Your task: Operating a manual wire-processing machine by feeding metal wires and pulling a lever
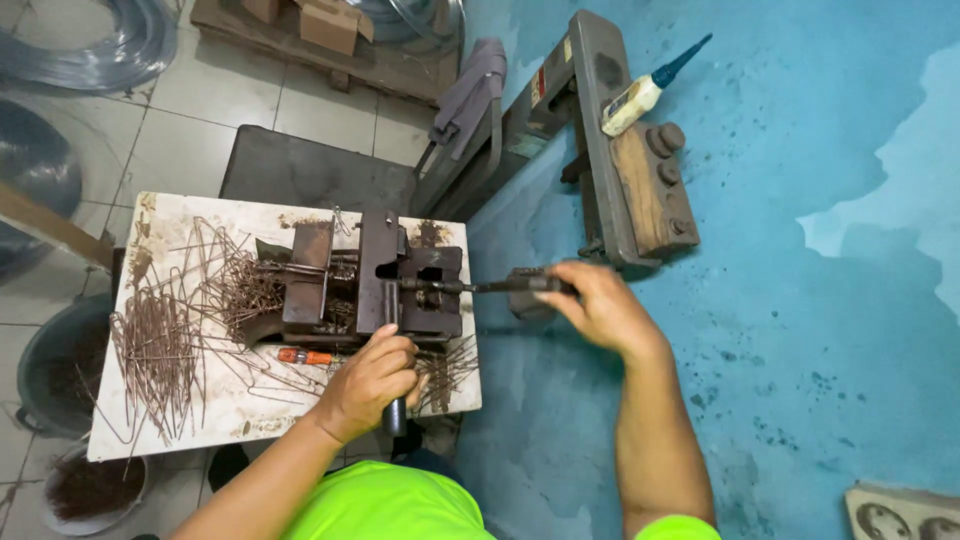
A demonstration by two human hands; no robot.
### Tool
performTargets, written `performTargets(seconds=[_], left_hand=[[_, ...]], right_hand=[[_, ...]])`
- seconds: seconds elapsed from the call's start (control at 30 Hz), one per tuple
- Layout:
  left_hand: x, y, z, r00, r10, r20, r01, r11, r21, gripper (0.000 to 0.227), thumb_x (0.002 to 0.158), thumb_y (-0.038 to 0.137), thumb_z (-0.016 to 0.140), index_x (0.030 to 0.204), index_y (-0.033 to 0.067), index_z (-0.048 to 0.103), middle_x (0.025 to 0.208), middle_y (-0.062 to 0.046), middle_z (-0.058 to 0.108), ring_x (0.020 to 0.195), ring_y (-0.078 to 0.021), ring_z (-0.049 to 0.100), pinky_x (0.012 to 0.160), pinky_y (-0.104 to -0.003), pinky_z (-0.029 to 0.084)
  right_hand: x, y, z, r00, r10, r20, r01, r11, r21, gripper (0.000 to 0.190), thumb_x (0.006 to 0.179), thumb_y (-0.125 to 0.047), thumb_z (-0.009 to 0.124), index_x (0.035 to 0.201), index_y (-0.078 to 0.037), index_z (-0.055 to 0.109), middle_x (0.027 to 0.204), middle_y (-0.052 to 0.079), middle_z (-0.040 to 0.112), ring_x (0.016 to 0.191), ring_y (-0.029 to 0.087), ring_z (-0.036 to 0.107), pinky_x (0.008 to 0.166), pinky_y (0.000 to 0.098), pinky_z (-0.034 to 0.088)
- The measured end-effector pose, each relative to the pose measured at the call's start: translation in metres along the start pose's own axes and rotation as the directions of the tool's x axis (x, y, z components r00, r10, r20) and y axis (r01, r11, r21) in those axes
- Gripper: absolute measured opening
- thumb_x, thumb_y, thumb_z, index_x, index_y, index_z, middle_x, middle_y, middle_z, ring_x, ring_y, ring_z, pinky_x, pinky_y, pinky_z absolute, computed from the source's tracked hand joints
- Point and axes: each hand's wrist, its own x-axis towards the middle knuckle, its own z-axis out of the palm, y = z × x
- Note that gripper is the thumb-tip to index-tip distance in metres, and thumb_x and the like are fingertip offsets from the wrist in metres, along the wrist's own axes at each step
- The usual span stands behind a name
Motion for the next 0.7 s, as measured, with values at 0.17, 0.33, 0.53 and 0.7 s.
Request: performTargets(seconds=[0.17, 0.33, 0.53, 0.7], left_hand=[[0.011, -0.001, -0.012, 0.999, 0.033, 0.044, -0.034, 0.999, 0.027, 0.023, 0.100, 0.031, 0.058, 0.084, 0.0145, 0.063, 0.088, -0.002, 0.061, 0.112, -0.0243, 0.062, 0.117, -0.048, 0.038], [0.048, 0.014, -0.039, 0.996, 0.059, 0.061, -0.060, 0.998, 0.014, 0.026, 0.100, 0.032, 0.057, 0.083, 0.0133, 0.063, 0.083, -0.004, 0.058, 0.107, -0.0262, 0.063, 0.116, -0.049, 0.041], [0.141, 0.022, -0.078, 0.993, -0.011, -0.113, 0.008, 1.000, -0.026, 0.034, 0.092, 0.008, 0.065, 0.064, 0.0064, 0.046, 0.062, -0.006, 0.044, 0.056, -0.0232, 0.047, 0.093, -0.042, 0.054], [0.192, -0.022, -0.079, 0.882, -0.444, -0.160, 0.432, 0.896, -0.102, 0.040, 0.096, 0.029, 0.064, 0.066, 0.0100, 0.047, 0.061, -0.006, 0.045, 0.056, -0.0229, 0.043, 0.057, -0.038, 0.036]], right_hand=[[0.012, -0.024, -0.010, 0.997, 0.043, 0.067, -0.045, 0.999, 0.030, 0.023, 0.088, -0.023, 0.073, 0.102, -0.005, 0.071, 0.093, 0.021, 0.074, 0.094, 0.043, 0.070, 0.081, 0.0497, 0.056], [-0.026, -0.041, 0.006, 0.979, 0.138, 0.150, -0.158, 0.978, 0.133, 0.031, 0.082, -0.025, 0.078, 0.098, 0.002, 0.074, 0.089, 0.028, 0.075, 0.092, 0.047, 0.070, 0.079, 0.0513, 0.056], [-0.058, -0.027, 0.053, 0.844, 0.269, 0.464, -0.371, 0.917, 0.144, 0.056, 0.097, -0.061, 0.056, 0.071, -0.012, 0.055, 0.067, 0.003, 0.053, 0.064, 0.013, 0.051, 0.062, 0.0358, 0.037], [-0.070, -0.006, 0.080, 0.766, 0.416, 0.491, -0.548, 0.821, 0.159, 0.072, 0.104, -0.062, 0.056, 0.059, -0.017, 0.025, 0.056, 0.001, 0.017, 0.051, 0.013, 0.022, 0.057, 0.0360, 0.019]])
